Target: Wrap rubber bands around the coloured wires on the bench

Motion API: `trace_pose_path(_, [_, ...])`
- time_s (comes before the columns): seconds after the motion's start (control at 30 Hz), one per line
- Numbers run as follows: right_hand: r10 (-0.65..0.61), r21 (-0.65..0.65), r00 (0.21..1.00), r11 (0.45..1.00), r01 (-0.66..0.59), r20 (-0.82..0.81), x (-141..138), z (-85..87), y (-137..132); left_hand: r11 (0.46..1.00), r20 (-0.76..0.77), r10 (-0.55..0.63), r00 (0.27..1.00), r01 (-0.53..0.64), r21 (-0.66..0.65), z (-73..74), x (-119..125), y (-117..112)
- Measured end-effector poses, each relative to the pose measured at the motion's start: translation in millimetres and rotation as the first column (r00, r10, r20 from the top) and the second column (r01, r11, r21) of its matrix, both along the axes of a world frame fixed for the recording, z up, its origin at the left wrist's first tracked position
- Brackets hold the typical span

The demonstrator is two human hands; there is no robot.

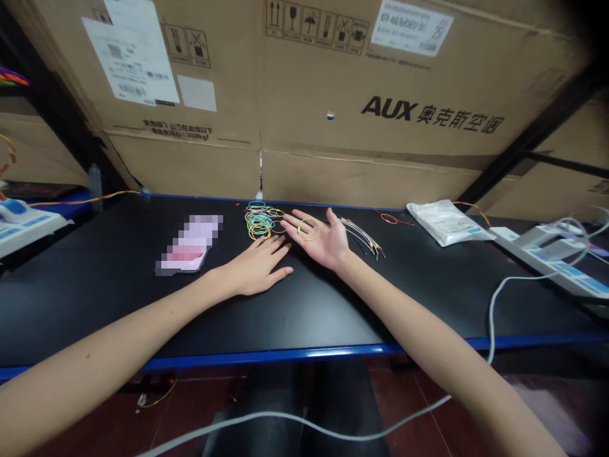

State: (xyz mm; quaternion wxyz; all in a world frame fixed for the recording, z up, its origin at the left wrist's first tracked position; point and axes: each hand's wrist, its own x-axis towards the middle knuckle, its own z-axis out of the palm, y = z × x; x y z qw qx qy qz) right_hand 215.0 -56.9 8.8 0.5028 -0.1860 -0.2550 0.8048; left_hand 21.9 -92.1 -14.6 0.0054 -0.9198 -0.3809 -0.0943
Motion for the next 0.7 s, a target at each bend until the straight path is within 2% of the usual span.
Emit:
trace_pose_path(0.27, [-0.080, -0.013, 0.995, 0.997, 0.081, 0.065, -1.7, -4.4, 4.6, 1.000, -0.017, 0.011, 1.000, -0.011, -0.003, 0.8, -0.6, -2.4])
trace_pose_path(0.43, [-0.130, -0.006, 0.984, 0.991, 0.132, 0.122, -3.1, -7.4, 6.9, 0.999, 0.024, 0.018, 1.000, -0.019, 0.026, 2.6, -0.6, -3.1])
trace_pose_path(0.53, [-0.180, -0.044, 0.966, 0.981, 0.191, 0.183, -5.0, -8.8, 7.2, 0.995, 0.065, 0.068, 0.996, -0.073, 0.070, 4.3, 0.7, -2.5])
trace_pose_path(0.7, [-0.240, -0.062, 0.943, 0.963, 0.260, 0.229, -6.5, -9.3, 6.8, 0.970, 0.216, 0.137, 0.967, -0.175, 0.167, 6.0, 4.1, -1.8])
